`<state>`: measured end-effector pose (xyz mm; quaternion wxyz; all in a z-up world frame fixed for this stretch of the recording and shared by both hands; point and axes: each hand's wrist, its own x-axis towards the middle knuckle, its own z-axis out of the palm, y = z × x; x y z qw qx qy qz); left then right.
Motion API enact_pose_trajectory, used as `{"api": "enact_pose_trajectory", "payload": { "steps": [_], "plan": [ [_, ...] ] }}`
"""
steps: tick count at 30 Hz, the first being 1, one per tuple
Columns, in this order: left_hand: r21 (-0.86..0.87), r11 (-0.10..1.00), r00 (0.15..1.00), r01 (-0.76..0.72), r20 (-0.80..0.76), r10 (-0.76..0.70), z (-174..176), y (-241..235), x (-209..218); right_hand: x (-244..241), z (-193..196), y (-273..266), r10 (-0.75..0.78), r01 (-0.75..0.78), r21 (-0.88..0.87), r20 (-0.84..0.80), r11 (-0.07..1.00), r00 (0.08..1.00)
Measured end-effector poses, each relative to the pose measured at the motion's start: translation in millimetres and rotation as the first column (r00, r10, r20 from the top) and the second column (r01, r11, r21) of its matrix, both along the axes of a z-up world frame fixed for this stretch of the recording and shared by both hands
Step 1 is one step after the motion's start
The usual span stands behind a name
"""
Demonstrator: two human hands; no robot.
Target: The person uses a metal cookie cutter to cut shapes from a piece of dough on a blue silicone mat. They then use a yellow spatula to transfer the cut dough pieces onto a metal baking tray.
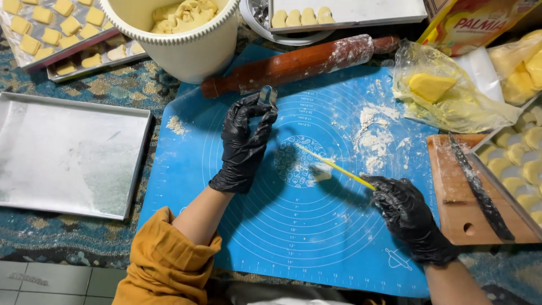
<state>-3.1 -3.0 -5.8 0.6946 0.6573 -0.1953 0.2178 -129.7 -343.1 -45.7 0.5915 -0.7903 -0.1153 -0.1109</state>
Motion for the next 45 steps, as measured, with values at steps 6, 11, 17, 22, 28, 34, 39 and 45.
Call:
{"api": "enact_pose_trajectory", "payload": {
  "steps": [6,11,17,22,28,34,39,45],
  "plan": [
    [0.215,0.933,0.955,-0.288,0.130,0.265,7.7,1.6,-3.4,-18.2,31.6,18.9,0.366,0.029,-0.751,0.355,0.660,0.860],
    [0.249,0.912,0.943,-0.327,0.154,0.296,0.5,4.4,3.1,-12.8,37.4,22.7,0.453,0.041,-0.828,0.346,0.559,0.822],
    [0.306,0.897,0.948,-0.319,0.096,0.305,-6.1,2.0,3.0,-28.9,24.5,16.7,0.300,0.165,-0.909,0.291,0.383,0.908],
    [0.266,0.930,0.967,-0.253,0.069,0.243,-3.2,-2.4,-0.6,-35.4,44.0,18.6,0.175,0.086,-0.961,0.135,0.262,0.975],
    [0.271,0.929,0.968,-0.253,0.071,0.243,-2.8,-5.1,0.0,-33.1,17.5,-20.7,0.115,-0.048,-0.997,-0.041,0.061,0.992],
    [0.197,0.959,0.978,-0.204,0.005,0.207,-5.1,-6.7,0.2,-23.4,16.4,-37.8,0.763,0.731,0.275,0.417,-0.624,0.494],
    [0.272,0.938,0.976,-0.214,0.025,0.215,-12.0,-2.2,3.7,-8.7,5.4,-19.8,0.410,0.687,-0.464,0.565,-0.559,0.716],
    [-0.129,0.988,0.996,-0.087,-0.018,0.085,-19.3,9.8,10.7,-28.3,-62.0,-19.6,-0.017,0.416,-0.850,0.434,0.322,0.901]
  ]
}}
